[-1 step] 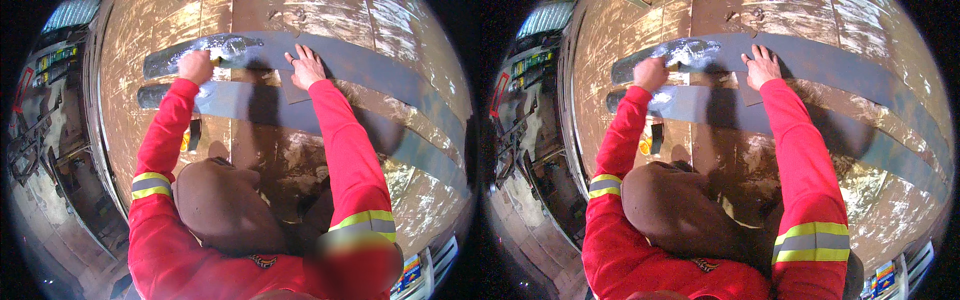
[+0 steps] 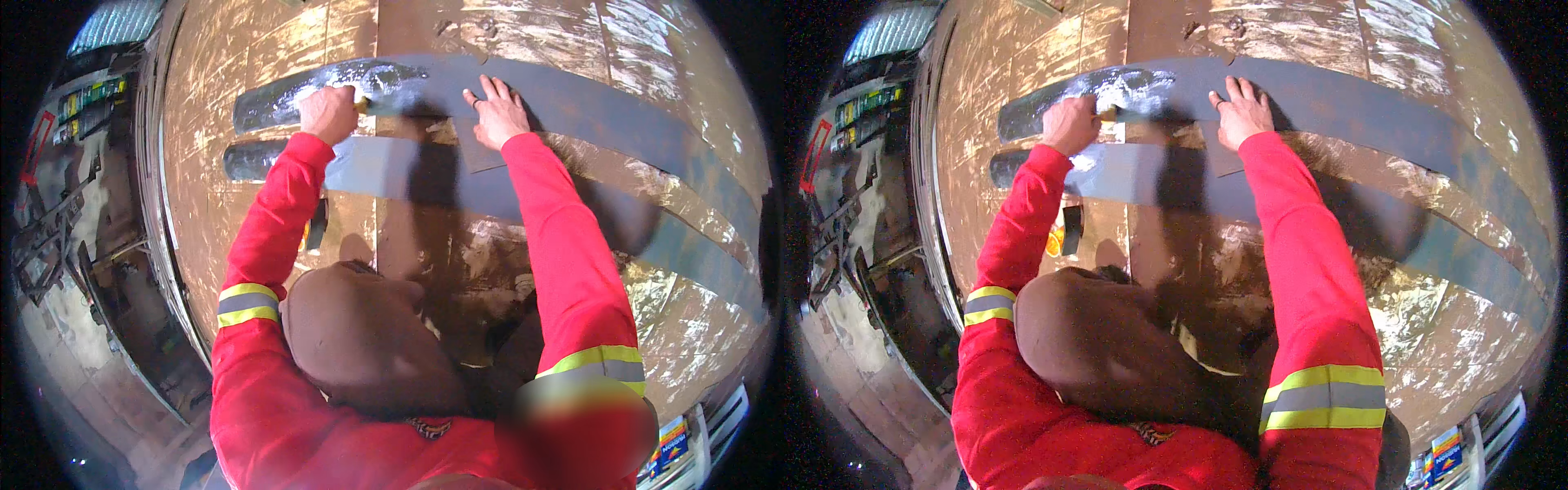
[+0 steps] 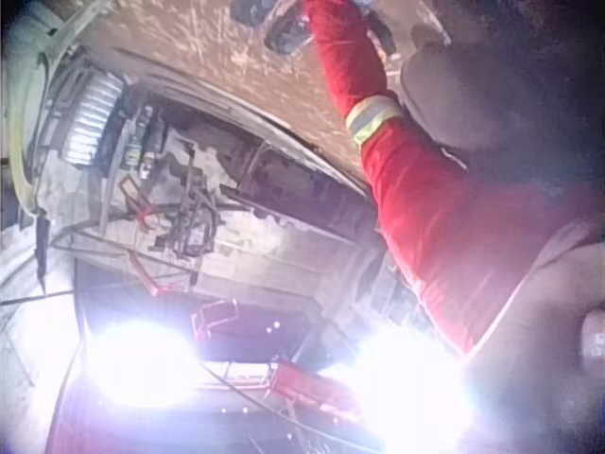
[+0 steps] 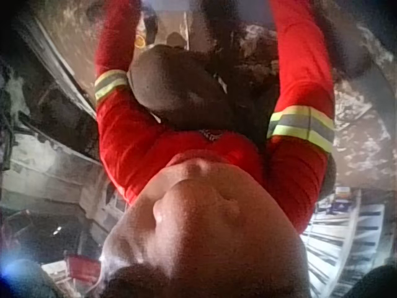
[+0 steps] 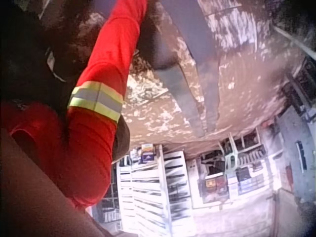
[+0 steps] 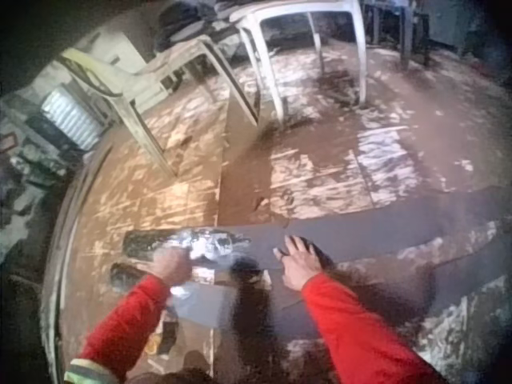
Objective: The person paints a long, curved wooden board with a yellow paintbrush, dipping it into a small container of dark liquid. The person works on the board while kneeling on a wooden floor in a workshop environment.
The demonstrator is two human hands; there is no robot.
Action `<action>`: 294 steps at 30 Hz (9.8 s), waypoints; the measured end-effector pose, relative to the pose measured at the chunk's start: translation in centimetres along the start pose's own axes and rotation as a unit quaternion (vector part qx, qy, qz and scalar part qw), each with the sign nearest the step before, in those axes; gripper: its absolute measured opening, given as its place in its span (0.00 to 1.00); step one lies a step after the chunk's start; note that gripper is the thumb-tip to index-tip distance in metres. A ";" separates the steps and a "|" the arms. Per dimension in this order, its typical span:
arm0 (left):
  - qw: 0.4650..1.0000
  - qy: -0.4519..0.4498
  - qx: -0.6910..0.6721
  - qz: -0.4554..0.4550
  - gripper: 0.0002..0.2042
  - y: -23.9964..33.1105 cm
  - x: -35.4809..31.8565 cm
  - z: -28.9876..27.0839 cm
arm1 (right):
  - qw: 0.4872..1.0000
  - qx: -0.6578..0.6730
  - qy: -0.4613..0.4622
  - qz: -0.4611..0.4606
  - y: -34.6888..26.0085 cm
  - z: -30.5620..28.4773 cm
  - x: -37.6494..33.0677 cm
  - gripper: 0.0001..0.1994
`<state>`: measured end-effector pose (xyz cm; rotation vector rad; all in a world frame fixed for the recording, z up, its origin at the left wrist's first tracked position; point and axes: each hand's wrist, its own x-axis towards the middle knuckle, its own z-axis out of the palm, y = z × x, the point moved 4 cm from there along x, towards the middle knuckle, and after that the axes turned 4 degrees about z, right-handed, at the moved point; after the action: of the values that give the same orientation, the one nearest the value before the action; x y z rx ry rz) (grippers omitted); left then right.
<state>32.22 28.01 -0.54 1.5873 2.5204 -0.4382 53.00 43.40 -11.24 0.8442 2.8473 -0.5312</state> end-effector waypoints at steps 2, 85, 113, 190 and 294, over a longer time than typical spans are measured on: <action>0.993 0.027 -0.111 0.022 0.12 1.2 0.2 -1.4 | 1.000 -0.001 -0.026 -0.003 -0.5 -1.1 -0.3 0.31; 1.000 0.014 0.013 -0.020 0.08 -2.8 -0.7 0.5 | 1.000 -0.015 -0.013 -0.021 -0.2 -0.4 -0.1 0.33; 0.993 0.061 -0.097 -0.034 0.09 -9.4 -1.8 1.8 | 0.999 -0.033 -0.027 -0.032 -0.9 -0.8 0.0 0.34; 0.988 0.055 -0.138 0.046 0.13 5.8 7.3 -3.7 | 1.000 -0.013 -0.016 -0.007 -0.8 -0.7 -0.1 0.28; 0.731 0.255 -0.423 -0.471 0.12 -6.4 -42.5 9.1 | 0.939 -0.100 -0.107 -0.311 -6.8 0.9 -15.4 0.20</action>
<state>44.72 -14.00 3.10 0.0001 2.9622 1.1088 62.18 30.00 -6.77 -0.1625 2.8504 -0.3497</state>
